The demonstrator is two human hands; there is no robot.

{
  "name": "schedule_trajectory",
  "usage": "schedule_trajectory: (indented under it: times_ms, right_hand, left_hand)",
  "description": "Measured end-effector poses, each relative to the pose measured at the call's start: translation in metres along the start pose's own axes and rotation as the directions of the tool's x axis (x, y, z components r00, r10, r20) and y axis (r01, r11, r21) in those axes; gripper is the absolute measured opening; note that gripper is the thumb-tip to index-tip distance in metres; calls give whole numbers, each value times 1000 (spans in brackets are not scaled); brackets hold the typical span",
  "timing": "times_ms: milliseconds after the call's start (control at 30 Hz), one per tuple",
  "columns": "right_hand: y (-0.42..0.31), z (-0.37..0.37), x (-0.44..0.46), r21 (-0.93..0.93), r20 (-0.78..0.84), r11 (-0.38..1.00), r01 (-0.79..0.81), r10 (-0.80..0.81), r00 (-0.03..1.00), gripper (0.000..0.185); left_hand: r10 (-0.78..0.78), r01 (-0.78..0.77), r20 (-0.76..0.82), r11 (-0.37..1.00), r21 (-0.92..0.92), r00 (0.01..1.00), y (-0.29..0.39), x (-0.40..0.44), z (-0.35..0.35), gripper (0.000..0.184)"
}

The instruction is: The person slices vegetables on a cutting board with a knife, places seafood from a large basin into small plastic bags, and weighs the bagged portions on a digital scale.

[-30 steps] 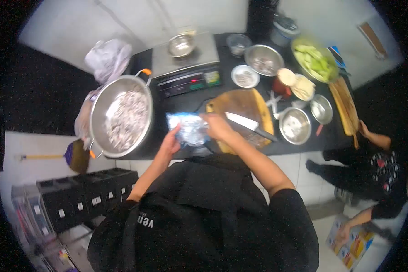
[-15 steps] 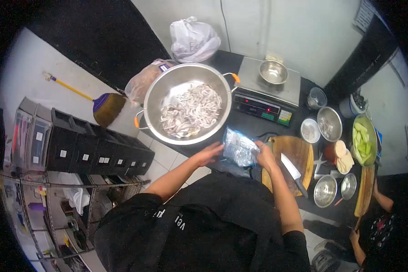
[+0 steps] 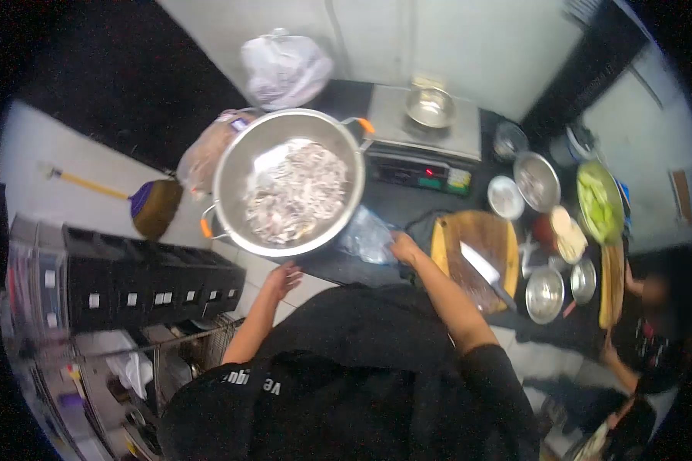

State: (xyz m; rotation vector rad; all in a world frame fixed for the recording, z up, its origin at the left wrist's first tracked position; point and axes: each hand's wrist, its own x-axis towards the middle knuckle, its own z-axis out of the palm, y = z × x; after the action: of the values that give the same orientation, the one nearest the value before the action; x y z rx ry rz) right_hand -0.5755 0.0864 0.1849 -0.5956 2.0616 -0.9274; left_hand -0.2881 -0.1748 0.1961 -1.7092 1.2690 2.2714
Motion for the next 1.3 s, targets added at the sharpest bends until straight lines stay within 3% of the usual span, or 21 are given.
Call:
schedule_trajectory:
  times_ms: [67, 167, 233, 333, 400, 467, 500, 600, 633, 667, 700, 767, 833, 900, 933, 1000, 1067, 1100, 1200, 1233, 1300]
  right_hand:
    - [24, 5, 19, -54, 31, 993, 106, -104, 994, 30]
    - [-5, -12, 1, -183, 4, 978, 101, -102, 995, 32]
    - [-10, -15, 0, -275, -15, 959, 74, -81, 997, 32]
    - [-2, -13, 10, -371, 40, 928, -47, 67, 997, 35]
    - [22, 0, 23, -281, 29, 956, 87, -82, 996, 35]
    - [10, -7, 2, -17, 54, 1000, 14, -13, 998, 34]
    - [15, -6, 6, -3, 23, 1000, -5, 5, 1000, 34]
    - [38, -1, 16, -62, -26, 997, 53, -55, 998, 32]
    - [36, -8, 14, -168, 63, 983, 69, -59, 996, 33]
    - [34, -14, 11, -271, 156, 957, 98, -57, 986, 35]
    - [18, -25, -3, -74, 203, 986, -149, 161, 966, 44]
    - [25, -22, -9, 65, 117, 983, -171, 163, 980, 46]
    - [15, -34, -28, 134, 74, 974, -185, 177, 981, 49]
    - [22, -32, -30, 49, -1, 994, -103, 103, 995, 44]
    - [22, -35, -33, 114, 40, 991, -76, 72, 997, 35]
    - [26, -33, -31, 245, 48, 957, -158, 151, 987, 25]
    - [48, -24, -23, 328, 17, 930, -166, 170, 985, 33]
    - [33, -33, -35, 348, 110, 900, -263, 239, 965, 36]
    - [31, -38, -44, 458, 169, 825, -330, 283, 944, 39]
    - [29, -41, -46, 476, 181, 814, -332, 278, 943, 37]
    - [18, -45, -51, 484, 202, 808, -337, 271, 941, 36]
  left_hand:
    - [-15, 11, -63, 997, -70, 998, 2, 1, -11, 39]
    - [-51, 45, -41, 988, -146, 998, -2, 10, -10, 43]
    - [-63, 47, -58, 969, -243, 996, 5, 9, 8, 36]
    - [-72, 84, 111, 990, -114, 991, -3, 38, 21, 50]
    - [-71, 73, 181, 997, -3, 981, -1, 35, 50, 52]
    - [-198, 174, 252, 978, 116, 947, 0, 34, 78, 53]
    - [-224, 199, 264, 973, 118, 938, 1, 29, 96, 52]
    - [-220, 176, 335, 972, 158, 916, 1, 29, 136, 53]
    - [-204, 148, 498, 978, 150, 843, -1, 51, 136, 60]
    - [-212, 149, 498, 975, 163, 841, -7, 68, 130, 60]
    - [-159, 104, 516, 986, 134, 842, -6, 71, 136, 64]
    - [-108, 62, 529, 993, 103, 842, 3, 60, 152, 68]
    - [7, -87, 488, 986, 140, 873, 13, 17, 175, 74]
    - [31, -97, 506, 990, 104, 862, 7, 21, 173, 79]
    - [33, -96, 555, 992, 85, 831, 2, 33, 165, 82]
    - [2, -105, 503, 979, 176, 864, 2, 31, 166, 81]
    - [-28, -176, 358, 834, 522, 933, 14, 4, 177, 82]
    - [-32, -203, 340, 749, 631, 940, 21, -5, 179, 85]
    - [327, -590, 502, 575, 566, 800, 38, -46, 176, 61]
    - [338, -585, 486, 583, 564, 806, 57, -71, 173, 61]
    - [382, -683, 616, 626, 376, 689, 92, -110, 169, 48]
